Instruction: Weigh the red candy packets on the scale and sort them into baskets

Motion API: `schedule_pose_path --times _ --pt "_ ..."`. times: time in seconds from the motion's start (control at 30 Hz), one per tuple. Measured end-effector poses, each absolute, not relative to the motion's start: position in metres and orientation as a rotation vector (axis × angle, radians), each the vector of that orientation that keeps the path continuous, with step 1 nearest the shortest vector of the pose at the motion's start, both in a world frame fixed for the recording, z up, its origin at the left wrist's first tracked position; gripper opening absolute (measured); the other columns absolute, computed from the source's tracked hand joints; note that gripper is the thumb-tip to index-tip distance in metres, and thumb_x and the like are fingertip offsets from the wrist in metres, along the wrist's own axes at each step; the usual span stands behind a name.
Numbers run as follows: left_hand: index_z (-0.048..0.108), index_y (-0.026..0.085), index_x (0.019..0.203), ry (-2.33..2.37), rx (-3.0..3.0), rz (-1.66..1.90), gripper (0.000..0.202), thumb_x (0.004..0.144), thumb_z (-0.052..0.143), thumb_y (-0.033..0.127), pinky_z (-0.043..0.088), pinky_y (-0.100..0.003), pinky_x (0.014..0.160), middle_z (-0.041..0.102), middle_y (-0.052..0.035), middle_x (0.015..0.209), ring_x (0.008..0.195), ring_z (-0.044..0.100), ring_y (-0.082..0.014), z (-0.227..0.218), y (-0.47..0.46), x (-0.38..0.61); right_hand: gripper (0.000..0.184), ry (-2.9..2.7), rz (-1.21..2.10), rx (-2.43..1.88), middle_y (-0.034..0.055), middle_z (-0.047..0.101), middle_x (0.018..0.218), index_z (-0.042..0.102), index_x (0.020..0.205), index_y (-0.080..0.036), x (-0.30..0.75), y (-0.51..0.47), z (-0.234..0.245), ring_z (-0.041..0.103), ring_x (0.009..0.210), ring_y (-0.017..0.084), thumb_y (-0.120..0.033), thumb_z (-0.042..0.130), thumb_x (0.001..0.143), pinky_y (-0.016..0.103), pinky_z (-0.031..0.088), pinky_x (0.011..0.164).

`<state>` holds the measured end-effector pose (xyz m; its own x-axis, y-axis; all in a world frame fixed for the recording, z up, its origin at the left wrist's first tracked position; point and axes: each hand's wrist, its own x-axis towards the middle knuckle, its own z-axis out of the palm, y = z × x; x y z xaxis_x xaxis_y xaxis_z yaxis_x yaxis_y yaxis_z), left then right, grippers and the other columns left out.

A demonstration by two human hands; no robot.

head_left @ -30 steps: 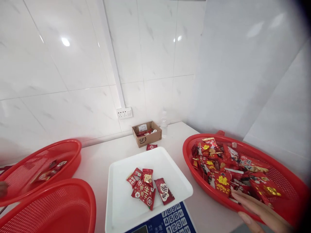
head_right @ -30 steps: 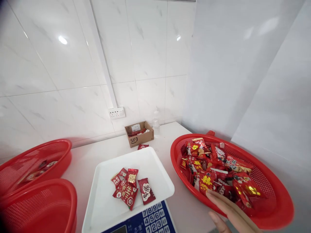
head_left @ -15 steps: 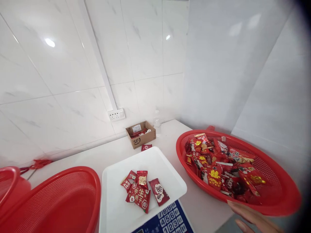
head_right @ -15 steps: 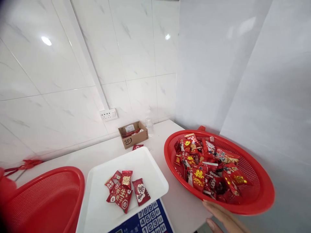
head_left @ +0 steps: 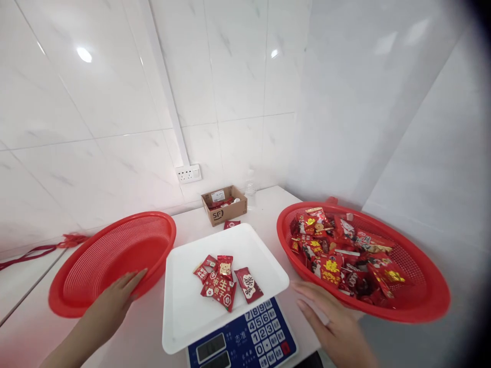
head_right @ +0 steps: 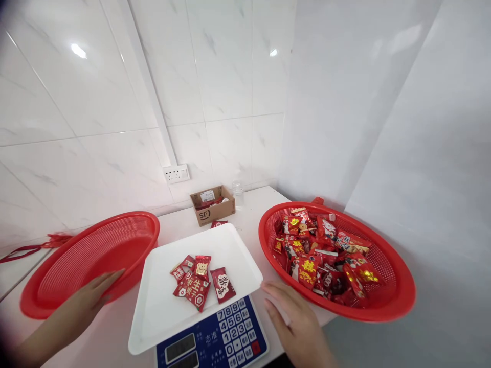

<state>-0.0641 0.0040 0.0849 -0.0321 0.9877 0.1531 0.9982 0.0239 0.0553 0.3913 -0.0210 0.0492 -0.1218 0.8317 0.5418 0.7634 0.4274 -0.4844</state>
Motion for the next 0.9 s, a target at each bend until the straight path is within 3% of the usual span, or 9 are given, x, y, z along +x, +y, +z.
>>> schedule_pose_path --times 0.07,0.17,0.3,0.4,0.53,0.7,0.8,0.9 --pt "0.047 0.023 0.13 -2.147 -2.241 -0.325 0.045 0.088 0.034 0.029 0.041 -0.042 0.099 0.046 -0.0057 0.137 0.128 0.038 -0.0266 0.094 0.014 -0.04 0.032 -1.963 0.178 -1.281 0.0093 0.068 0.108 0.067 0.104 -0.019 0.369 -0.016 0.058 0.063 0.101 0.021 -0.035 0.045 0.088 0.033 0.052 0.088" --pt "0.043 0.026 0.132 -1.978 -2.524 -0.491 0.045 0.091 0.033 0.042 0.032 -0.042 0.106 0.039 -0.0047 0.142 0.131 0.034 -0.0238 0.107 0.022 0.011 0.033 -2.09 0.345 -1.23 0.0097 0.063 0.118 0.064 0.112 -0.02 0.342 -0.01 0.072 0.057 0.11 0.021 -0.034 0.045 0.089 0.035 0.048 0.094" --pt "0.024 0.029 0.141 -1.578 -3.084 -0.23 0.063 0.086 0.043 0.054 0.024 -0.049 0.109 0.024 -0.0059 0.149 0.137 0.017 -0.0265 0.111 0.028 0.066 0.036 -2.224 0.535 -1.227 0.0093 0.056 0.128 0.058 0.12 -0.02 0.321 -0.002 0.083 0.051 0.118 0.021 -0.028 0.045 0.088 0.036 0.042 0.099" --pt "0.023 0.026 0.142 -1.434 -3.201 -0.123 0.076 0.08 0.047 0.063 0.017 -0.054 0.11 0.022 -0.0101 0.149 0.137 0.013 -0.0304 0.106 0.036 0.084 0.039 -2.26 0.609 -1.251 0.008 0.052 0.133 0.057 0.122 -0.02 0.313 0.003 0.083 0.047 0.122 0.021 -0.024 0.046 0.085 0.037 0.039 0.102" --pt "0.028 0.024 0.14 -1.356 -3.157 -0.112 0.075 0.08 0.042 0.066 0.02 -0.051 0.109 0.027 -0.0138 0.147 0.136 0.019 -0.0306 0.095 0.049 0.091 0.042 -2.254 0.644 -1.26 0.0086 0.051 0.133 0.057 0.122 -0.018 0.309 0.01 0.08 0.046 0.123 0.02 -0.018 0.045 0.082 0.036 0.037 0.103" --pt "0.036 0.026 0.136 -1.24 -3.015 -0.191 0.069 0.08 0.037 0.068 0.036 -0.052 0.095 0.038 -0.0155 0.139 0.12 0.042 -0.0338 0.091 0.057 0.098 0.041 -2.224 0.62 -1.252 0.0091 0.054 0.129 0.058 0.12 -0.018 0.302 0.019 0.079 0.048 0.12 0.02 -0.016 0.042 0.082 0.036 0.037 0.103" --pt "0.038 0.024 0.133 -1.244 -2.98 -0.194 0.074 0.076 0.042 0.07 0.04 -0.052 0.088 0.044 -0.0159 0.133 0.11 0.048 -0.0348 0.093 0.06 0.103 0.041 -2.207 0.623 -1.282 0.01 0.053 0.129 0.058 0.12 -0.016 0.299 0.024 0.079 0.048 0.119 0.02 -0.016 0.042 0.082 0.036 0.037 0.103" --pt "0.039 0.02 0.131 -1.313 -2.981 -0.196 0.069 0.078 0.049 0.063 0.042 -0.05 0.086 0.048 -0.017 0.127 0.108 0.049 -0.0348 0.092 0.065 0.106 0.041 -2.196 0.641 -1.3 0.01 0.052 0.131 0.057 0.12 -0.015 0.299 0.025 0.079 0.047 0.12 0.02 -0.017 0.042 0.082 0.035 0.037 0.103"
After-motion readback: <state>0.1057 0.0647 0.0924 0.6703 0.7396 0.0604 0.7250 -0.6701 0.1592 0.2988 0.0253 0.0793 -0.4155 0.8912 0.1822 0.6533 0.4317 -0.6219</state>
